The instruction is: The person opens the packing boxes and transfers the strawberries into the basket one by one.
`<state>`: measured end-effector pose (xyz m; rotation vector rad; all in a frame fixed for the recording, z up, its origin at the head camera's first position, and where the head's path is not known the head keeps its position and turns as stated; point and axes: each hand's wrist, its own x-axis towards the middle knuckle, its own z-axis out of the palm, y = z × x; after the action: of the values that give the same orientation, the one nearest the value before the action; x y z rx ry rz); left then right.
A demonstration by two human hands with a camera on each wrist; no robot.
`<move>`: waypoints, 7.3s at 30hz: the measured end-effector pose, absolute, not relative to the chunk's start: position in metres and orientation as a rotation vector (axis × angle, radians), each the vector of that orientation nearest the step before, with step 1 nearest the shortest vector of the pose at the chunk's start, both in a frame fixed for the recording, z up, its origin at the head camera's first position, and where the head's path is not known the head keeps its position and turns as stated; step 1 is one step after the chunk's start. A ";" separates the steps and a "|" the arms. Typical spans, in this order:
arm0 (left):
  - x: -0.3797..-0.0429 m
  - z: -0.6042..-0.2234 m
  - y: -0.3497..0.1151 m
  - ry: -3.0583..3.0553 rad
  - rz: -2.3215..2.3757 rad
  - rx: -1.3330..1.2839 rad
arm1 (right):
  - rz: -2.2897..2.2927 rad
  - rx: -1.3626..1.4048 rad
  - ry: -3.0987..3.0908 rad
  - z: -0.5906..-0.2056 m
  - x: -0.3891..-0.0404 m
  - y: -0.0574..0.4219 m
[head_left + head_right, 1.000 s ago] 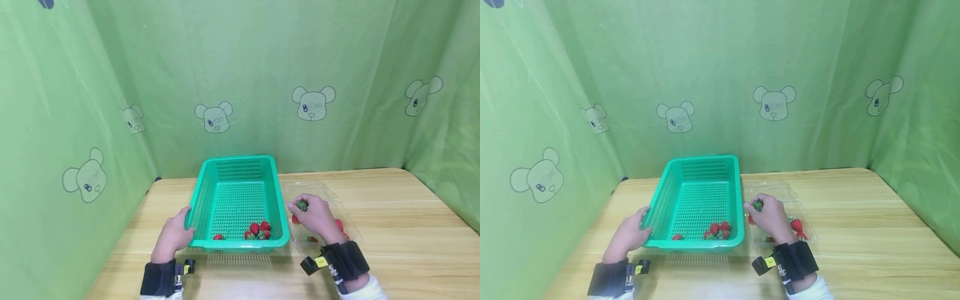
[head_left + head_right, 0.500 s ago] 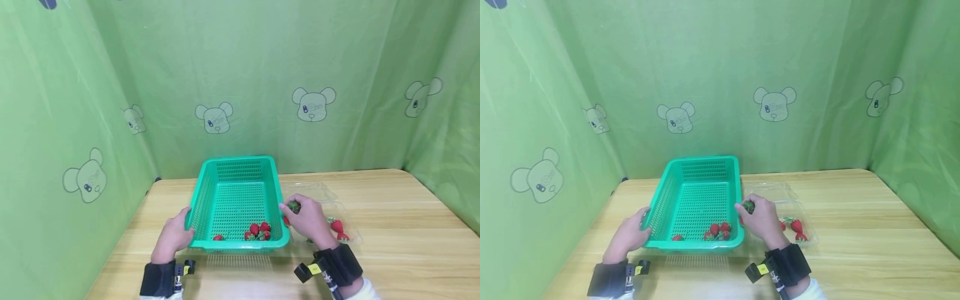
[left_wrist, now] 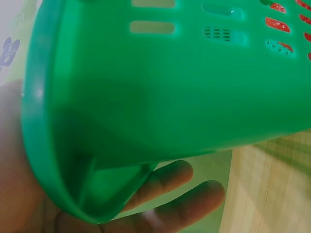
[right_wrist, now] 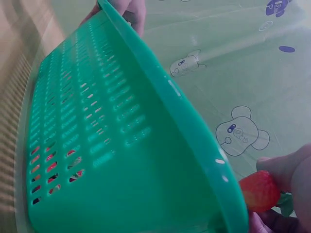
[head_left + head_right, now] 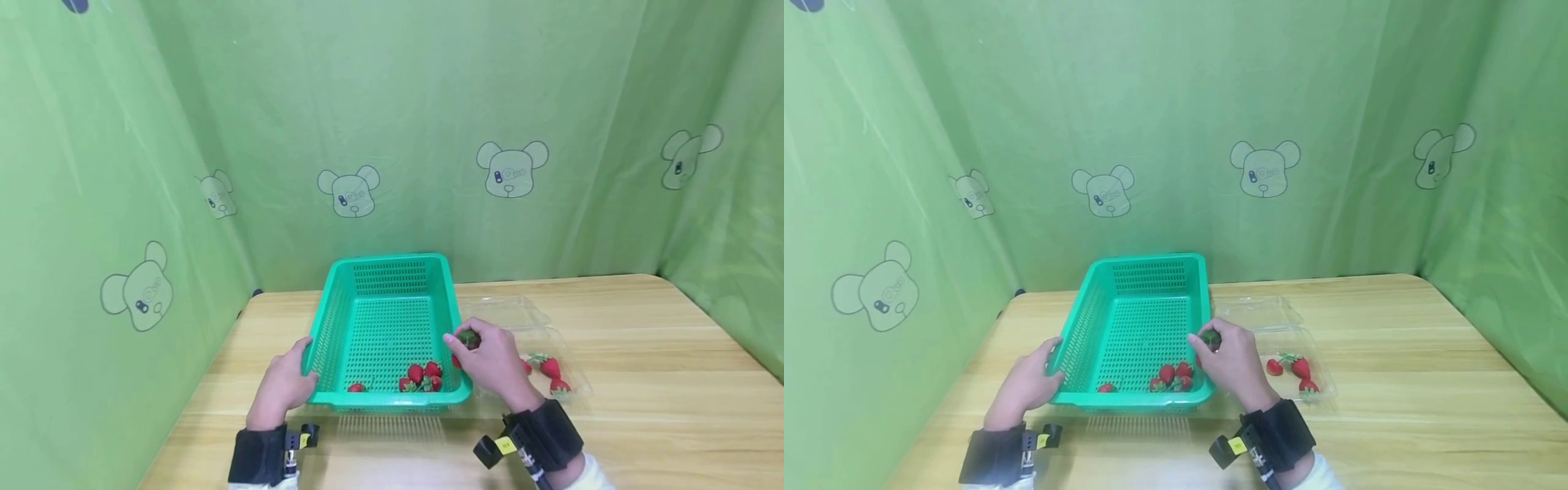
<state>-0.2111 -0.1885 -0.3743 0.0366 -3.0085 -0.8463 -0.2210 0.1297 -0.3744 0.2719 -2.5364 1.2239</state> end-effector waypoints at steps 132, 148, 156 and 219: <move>-0.212 -0.376 -0.187 -3.006 -0.831 0.042 | 1.022 0.231 -3.216 -0.416 -0.240 0.193; -0.210 -0.376 -0.188 -3.012 -0.825 0.045 | 1.156 0.198 -3.164 -0.413 -0.242 0.191; -0.210 -0.375 -0.187 -3.009 -0.825 0.042 | 1.163 0.200 -3.144 -0.413 -0.244 0.192; -0.211 -0.378 -0.187 -2.998 -0.838 0.040 | 1.206 0.206 -2.910 -0.380 -0.235 0.196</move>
<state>-0.2110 -0.1868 -0.3777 0.0399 -2.9977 -0.8383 -0.2349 0.1963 -0.3798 0.2063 -2.9096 1.2059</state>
